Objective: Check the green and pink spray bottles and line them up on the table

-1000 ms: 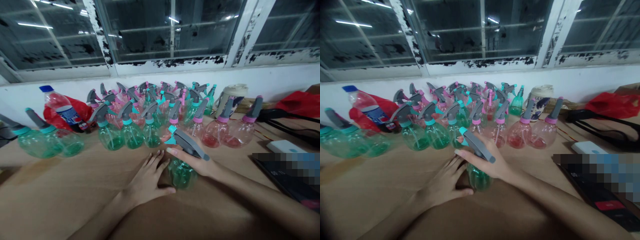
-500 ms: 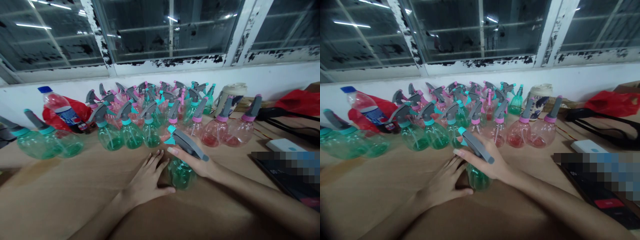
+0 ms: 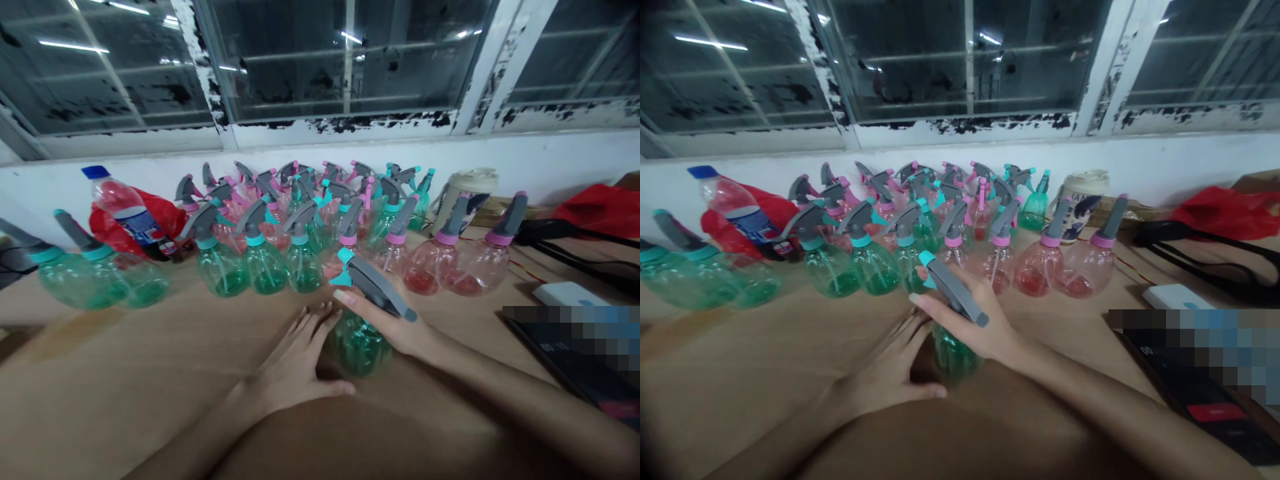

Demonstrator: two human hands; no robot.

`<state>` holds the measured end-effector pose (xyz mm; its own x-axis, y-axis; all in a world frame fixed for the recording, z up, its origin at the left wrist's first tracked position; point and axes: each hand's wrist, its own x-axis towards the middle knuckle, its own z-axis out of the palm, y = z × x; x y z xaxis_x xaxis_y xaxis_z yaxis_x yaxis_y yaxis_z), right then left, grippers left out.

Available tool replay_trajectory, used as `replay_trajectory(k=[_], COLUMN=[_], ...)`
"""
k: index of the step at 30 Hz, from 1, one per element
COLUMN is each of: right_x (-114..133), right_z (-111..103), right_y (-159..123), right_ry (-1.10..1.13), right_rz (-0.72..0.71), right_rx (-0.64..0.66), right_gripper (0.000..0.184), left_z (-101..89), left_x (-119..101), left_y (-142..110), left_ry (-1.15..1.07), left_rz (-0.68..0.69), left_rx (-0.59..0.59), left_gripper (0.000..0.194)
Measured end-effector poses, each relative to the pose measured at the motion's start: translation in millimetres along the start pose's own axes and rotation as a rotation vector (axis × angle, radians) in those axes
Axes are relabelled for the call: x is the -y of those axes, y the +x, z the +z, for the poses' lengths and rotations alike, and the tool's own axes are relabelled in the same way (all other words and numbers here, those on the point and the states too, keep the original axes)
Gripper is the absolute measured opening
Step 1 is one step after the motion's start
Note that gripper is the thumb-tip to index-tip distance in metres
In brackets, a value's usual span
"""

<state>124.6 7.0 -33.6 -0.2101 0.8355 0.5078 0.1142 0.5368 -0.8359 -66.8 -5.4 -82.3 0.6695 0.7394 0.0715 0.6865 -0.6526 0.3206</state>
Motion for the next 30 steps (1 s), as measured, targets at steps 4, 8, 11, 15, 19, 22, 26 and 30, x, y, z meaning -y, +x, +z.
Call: replay_trajectory(k=[4,8,11,15,19,22,26,30], right_x=[4,10,17,28,37,41,44,56], right_z=[6,29,55,92,112,111,102,109], right_y=[0,0,3,12,26,39,63,97], right_ry=[0.001,0.019,0.1,0.175,0.068,-0.117,-0.31,-0.496], right_rz=[0.014,0.023,0.021,0.019,-0.074,-0.139,-0.076,-0.143], right_rx=[0.006,0.019,0.085,0.19,0.405,0.619,0.705,0.48], right_gripper=[0.028,0.036,0.037,0.037,0.049,0.083,0.1,0.071], left_z=[-3.6,-12.6,-16.7,-23.3,-41.7,-56.2,-71.3,-89.0], left_x=[-10,-16,-15,-9,1,18,59,102], left_y=[-4,-12,-27,-57,-91,-117,-146,-156], left_ry=[-0.189,-0.311,-0.32,-0.255,-0.149,-0.103,0.031,0.032], left_rz=[-0.038,-0.05,-0.098,-0.194,-0.276,-0.355,-0.481,-0.579], left_rx=[-0.109,-0.261,-0.346,-0.429,-0.459,-0.472,-0.595,-0.687], left_gripper=[0.1,0.09,0.075,0.054,0.06,0.053,0.056,0.057])
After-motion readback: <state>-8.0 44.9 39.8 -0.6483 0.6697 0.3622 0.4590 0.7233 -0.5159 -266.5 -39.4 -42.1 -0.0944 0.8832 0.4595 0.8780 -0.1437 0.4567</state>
